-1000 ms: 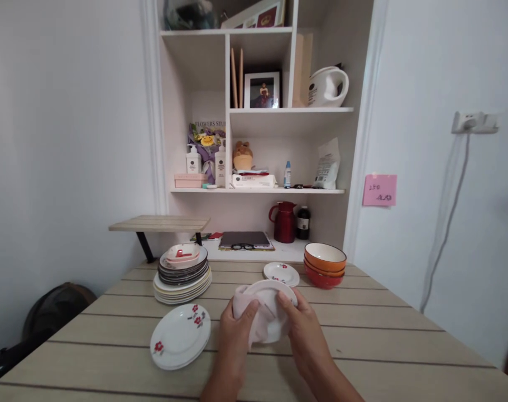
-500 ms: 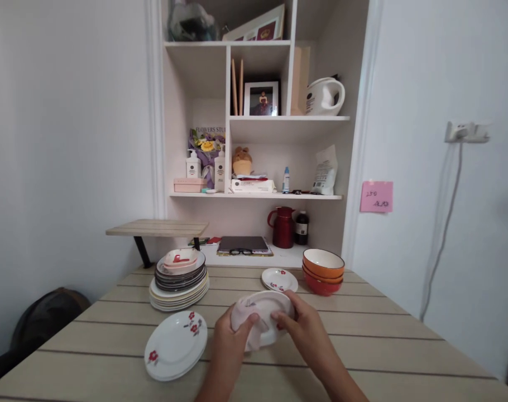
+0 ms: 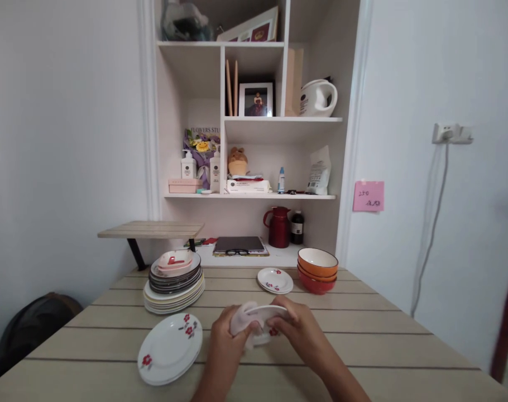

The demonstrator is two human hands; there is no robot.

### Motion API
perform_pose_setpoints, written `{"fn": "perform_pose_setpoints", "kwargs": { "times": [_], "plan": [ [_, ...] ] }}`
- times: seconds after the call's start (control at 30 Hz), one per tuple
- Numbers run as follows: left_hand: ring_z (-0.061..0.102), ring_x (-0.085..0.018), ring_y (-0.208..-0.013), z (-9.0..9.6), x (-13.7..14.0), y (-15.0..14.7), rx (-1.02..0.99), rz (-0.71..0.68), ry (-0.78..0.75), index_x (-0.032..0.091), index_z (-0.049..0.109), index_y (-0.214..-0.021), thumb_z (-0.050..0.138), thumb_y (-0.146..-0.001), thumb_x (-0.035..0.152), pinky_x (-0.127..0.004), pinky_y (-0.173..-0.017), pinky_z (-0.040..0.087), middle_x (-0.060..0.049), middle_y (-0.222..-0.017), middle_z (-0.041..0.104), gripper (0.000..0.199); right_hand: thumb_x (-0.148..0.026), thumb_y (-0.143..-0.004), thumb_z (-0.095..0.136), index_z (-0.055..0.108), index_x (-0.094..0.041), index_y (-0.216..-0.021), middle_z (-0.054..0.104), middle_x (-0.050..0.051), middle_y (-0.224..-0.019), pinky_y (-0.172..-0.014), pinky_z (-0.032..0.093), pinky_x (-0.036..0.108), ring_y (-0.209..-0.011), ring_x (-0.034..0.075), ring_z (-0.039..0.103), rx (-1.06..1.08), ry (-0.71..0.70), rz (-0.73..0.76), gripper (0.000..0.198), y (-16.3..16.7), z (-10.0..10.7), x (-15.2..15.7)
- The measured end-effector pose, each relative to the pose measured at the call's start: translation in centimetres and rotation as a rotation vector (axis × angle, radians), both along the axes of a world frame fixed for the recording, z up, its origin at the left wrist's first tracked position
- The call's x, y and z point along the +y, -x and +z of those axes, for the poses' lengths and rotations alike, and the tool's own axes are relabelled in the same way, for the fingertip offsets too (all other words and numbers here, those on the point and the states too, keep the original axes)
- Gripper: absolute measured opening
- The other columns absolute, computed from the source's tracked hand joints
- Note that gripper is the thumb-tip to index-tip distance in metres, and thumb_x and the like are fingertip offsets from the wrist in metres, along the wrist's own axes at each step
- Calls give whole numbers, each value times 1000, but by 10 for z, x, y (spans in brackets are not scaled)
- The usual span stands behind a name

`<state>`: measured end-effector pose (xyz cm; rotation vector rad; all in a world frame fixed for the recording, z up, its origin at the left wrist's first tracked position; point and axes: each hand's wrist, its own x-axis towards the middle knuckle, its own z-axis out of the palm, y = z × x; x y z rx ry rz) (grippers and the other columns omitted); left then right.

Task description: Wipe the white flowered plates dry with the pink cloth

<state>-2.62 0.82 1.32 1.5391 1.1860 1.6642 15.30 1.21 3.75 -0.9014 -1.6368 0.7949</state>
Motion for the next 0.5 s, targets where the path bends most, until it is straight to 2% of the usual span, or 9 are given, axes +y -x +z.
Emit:
{"fn": "perform_pose_setpoints", "kwargs": {
  "times": [0.1, 0.2, 0.33, 0.5],
  "plan": [
    [68, -22, -74, 3, -2, 1, -163, 55, 82, 16, 75, -89, 77, -62, 30, -27, -68, 53, -6, -79, 76, 30, -26, -75, 63, 65, -19, -70, 63, -2, -62, -56, 43, 25, -59, 16, 56, 84, 2, 57, 9, 12, -1, -4],
    [69, -21, -76, 3, -2, 2, -320, 60, 116, 14, 72, -97, 77, -64, 36, -26, -67, 53, -8, -86, 76, 40, -30, -77, 65, 69, -17, -88, 66, 0, -73, -59, 45, 26, -66, 18, 58, 253, 65, 85, 17, 26, -3, -9],
    [70, -21, -76, -3, -1, -2, -481, -20, 148, 14, 69, -107, 81, -62, 39, -27, -65, 54, -9, -90, 76, 54, -34, -73, 71, 66, -19, -109, 73, 4, -87, -68, 50, 30, -77, 21, 64, 542, 245, 125, 39, 41, -9, -12],
    [71, -23, -80, -6, -4, -11, -562, -126, 173, 13, 68, -109, 80, -63, 43, -28, -69, 55, -11, -92, 76, 57, -36, -68, 78, 59, -20, -120, 75, 7, -95, -65, 51, 30, -72, 20, 67, 772, 453, 97, 58, 47, -15, -12]
  ]
}}
